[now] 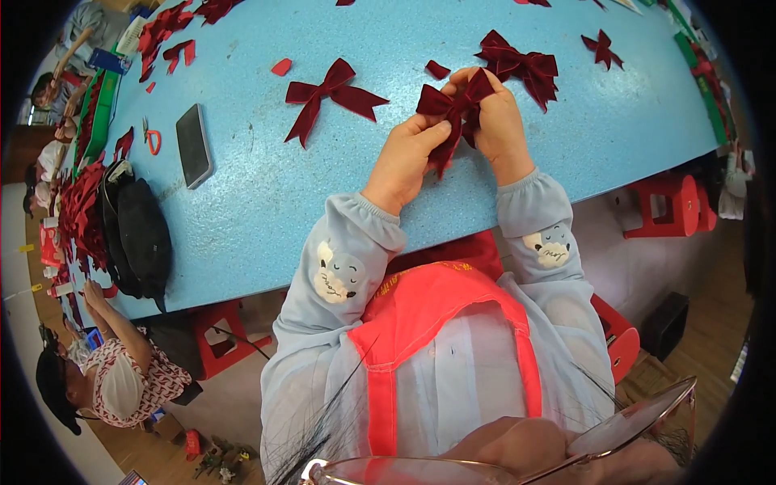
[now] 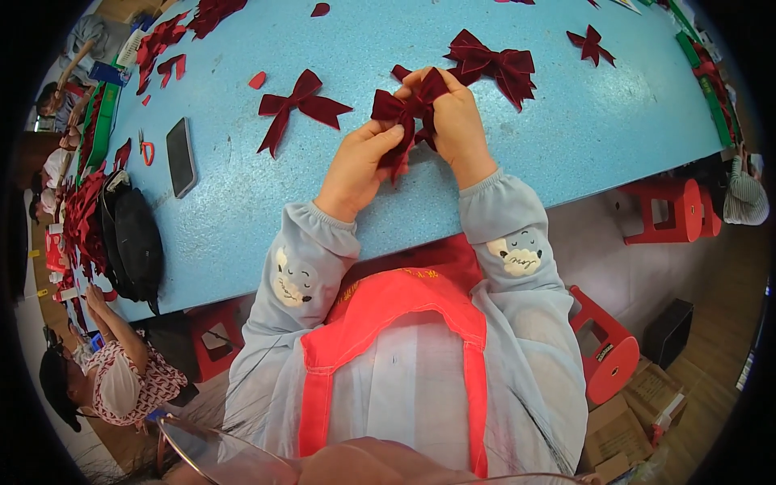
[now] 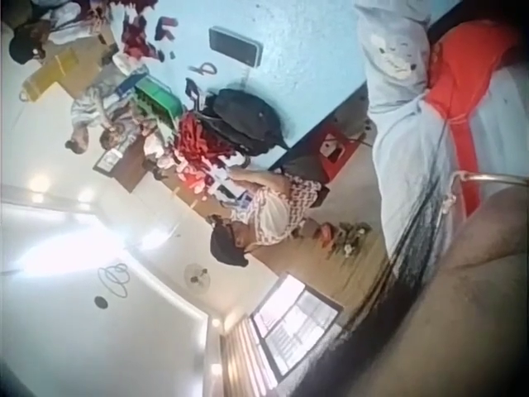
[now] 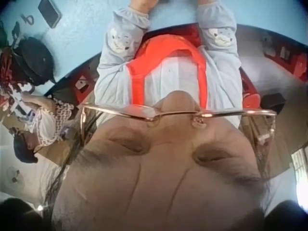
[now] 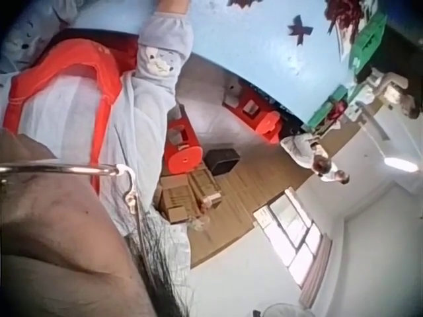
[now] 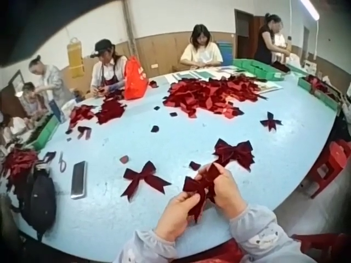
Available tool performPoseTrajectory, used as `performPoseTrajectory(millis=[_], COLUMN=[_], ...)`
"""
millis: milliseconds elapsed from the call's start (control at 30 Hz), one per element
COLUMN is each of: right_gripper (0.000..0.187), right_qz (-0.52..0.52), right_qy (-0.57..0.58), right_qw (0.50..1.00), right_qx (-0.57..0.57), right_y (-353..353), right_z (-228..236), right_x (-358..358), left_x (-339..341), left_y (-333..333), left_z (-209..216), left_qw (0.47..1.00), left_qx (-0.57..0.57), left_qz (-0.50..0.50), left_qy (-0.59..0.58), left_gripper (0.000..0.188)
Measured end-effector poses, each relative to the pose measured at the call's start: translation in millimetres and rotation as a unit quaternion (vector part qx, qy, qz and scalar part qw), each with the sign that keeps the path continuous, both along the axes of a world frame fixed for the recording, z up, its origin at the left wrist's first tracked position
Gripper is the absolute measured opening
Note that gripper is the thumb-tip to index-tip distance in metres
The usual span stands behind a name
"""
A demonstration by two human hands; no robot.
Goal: Creating decorative bows using red ribbon strips at a workspace.
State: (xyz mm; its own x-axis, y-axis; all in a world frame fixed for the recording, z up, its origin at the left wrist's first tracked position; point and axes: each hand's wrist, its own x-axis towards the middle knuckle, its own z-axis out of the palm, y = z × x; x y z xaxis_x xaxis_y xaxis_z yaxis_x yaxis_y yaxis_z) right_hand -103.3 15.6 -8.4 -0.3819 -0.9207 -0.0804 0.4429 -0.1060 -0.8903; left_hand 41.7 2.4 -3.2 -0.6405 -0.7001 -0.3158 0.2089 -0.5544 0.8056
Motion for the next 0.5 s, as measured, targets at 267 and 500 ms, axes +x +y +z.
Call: performPoseTrajectory(millis=[267, 500], right_gripper=[0.017, 0.021], right_qz=[0.014, 0.013], right_qy=[-0.024, 0.023], right_qw=[0.999, 0.999], right_qx=[-0.023, -0.03], right_y=[1, 2], right_z=[1, 3], right_x=[-1, 2], left_x=[4, 0], left_y=[2, 2], left_z=[2, 8], left_qw=[0.993, 0.989], left_qx=[0.015, 0.006], left_qz=[0.096, 0.117], left_qy=[0.071, 0.086], left_gripper=[0.023, 0.02])
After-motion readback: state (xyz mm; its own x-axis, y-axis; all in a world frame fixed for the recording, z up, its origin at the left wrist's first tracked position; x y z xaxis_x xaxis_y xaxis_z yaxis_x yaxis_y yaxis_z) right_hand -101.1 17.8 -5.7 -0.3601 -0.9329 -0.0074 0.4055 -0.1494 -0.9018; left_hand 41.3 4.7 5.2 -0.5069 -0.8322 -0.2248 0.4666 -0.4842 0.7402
